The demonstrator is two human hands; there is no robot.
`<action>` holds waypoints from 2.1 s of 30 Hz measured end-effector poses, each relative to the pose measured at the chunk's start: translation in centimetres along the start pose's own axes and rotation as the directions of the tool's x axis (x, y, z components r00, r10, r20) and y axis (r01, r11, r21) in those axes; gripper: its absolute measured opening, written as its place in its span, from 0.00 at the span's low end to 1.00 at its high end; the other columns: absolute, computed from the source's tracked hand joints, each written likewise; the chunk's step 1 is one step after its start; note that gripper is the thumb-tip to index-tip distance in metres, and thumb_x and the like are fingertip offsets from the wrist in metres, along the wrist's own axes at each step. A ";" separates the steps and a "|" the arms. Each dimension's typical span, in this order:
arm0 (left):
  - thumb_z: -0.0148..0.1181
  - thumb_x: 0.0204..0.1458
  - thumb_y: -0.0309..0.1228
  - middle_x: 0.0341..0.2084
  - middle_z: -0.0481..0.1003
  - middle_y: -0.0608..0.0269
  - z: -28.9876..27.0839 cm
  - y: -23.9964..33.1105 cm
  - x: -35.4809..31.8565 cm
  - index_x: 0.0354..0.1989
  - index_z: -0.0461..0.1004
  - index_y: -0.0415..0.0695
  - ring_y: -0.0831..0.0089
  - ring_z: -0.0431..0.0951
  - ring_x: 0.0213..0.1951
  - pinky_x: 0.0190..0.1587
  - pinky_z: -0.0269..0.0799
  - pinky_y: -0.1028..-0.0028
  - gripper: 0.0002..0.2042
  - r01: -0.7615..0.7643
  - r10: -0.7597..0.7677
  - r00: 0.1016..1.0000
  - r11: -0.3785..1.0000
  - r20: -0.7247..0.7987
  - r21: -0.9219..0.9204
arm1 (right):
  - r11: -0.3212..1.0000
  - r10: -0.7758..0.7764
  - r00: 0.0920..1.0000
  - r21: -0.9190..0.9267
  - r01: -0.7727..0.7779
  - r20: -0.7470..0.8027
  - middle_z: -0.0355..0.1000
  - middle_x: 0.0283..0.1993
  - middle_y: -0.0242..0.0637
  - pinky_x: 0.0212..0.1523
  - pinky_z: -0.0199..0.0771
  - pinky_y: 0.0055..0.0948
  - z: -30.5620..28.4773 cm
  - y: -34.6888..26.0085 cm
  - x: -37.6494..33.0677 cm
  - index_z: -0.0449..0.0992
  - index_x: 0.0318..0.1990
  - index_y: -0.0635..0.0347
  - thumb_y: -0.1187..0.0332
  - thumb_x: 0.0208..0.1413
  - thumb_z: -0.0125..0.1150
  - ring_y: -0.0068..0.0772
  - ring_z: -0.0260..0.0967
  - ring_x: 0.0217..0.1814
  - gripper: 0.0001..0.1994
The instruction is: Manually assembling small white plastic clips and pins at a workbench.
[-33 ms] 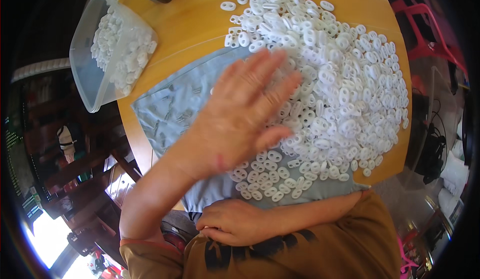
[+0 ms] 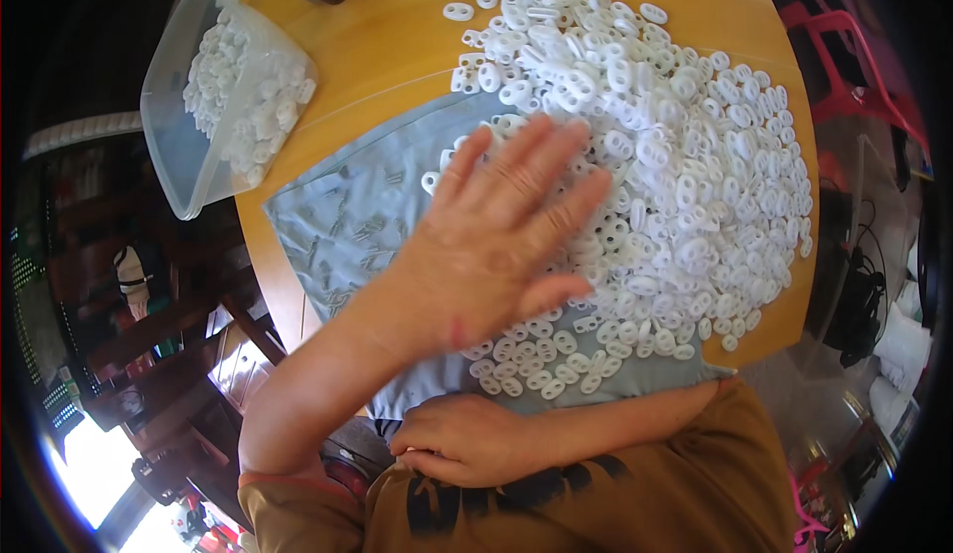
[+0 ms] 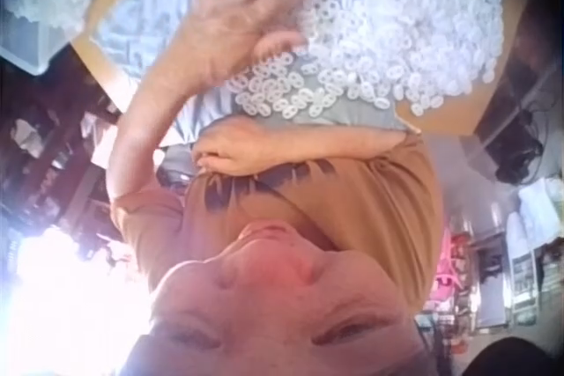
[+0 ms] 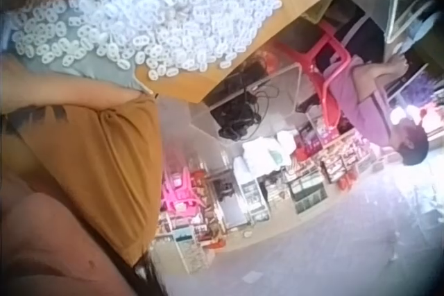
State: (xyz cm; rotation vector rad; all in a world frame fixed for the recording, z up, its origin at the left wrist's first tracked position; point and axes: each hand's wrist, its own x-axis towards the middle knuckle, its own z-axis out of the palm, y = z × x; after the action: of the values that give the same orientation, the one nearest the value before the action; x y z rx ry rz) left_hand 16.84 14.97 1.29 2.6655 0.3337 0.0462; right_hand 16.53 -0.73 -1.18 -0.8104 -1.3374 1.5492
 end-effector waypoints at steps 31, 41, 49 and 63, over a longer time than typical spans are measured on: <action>0.51 0.46 0.53 0.64 0.51 0.60 2.5 2.0 0.4 0.61 0.58 0.52 0.63 0.48 0.65 0.64 0.37 0.55 0.34 -0.067 0.063 0.997 0.994 -0.054 -0.082 | 0.999 0.047 0.999 0.023 -0.047 0.018 0.68 0.31 0.43 0.39 0.67 0.39 0.0 0.1 0.0 0.71 0.34 0.60 0.67 0.51 0.52 0.45 0.67 0.36 0.07; 0.57 0.43 0.20 0.35 0.75 0.56 -3.2 -0.2 -6.4 0.35 0.74 0.40 0.63 0.74 0.40 0.49 0.62 0.64 0.09 0.180 -0.136 0.885 0.982 -0.446 0.058 | 0.998 0.059 0.997 0.005 -0.060 0.056 0.68 0.30 0.41 0.36 0.65 0.41 -0.2 0.0 0.4 0.71 0.32 0.61 0.68 0.50 0.53 0.46 0.66 0.35 0.06; 0.53 0.46 0.16 0.29 0.74 0.58 0.4 1.7 -16.2 0.32 0.74 0.37 0.66 0.72 0.34 0.41 0.65 0.73 0.06 0.434 -0.578 0.538 0.814 -0.613 -0.387 | 0.991 0.059 0.993 -0.128 -0.046 0.099 0.69 0.29 0.35 0.31 0.66 0.33 0.1 0.0 0.6 0.73 0.38 0.56 0.72 0.50 0.55 0.39 0.68 0.31 0.07; 0.60 0.41 0.21 0.28 0.74 0.62 -0.7 1.2 -11.8 0.31 0.74 0.43 0.64 0.73 0.34 0.40 0.62 0.69 0.08 0.304 -0.323 0.688 0.941 -0.649 -0.146 | 0.942 0.018 0.997 -0.336 0.010 0.080 0.69 0.29 0.37 0.33 0.66 0.36 0.8 -0.8 0.8 0.73 0.34 0.57 0.71 0.51 0.54 0.41 0.67 0.33 0.04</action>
State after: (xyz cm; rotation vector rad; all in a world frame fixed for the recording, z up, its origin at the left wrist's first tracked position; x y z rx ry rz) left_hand 5.58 11.40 2.67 2.4256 1.0067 0.9113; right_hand 15.66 -0.30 -0.18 -0.9657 -1.6915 1.3869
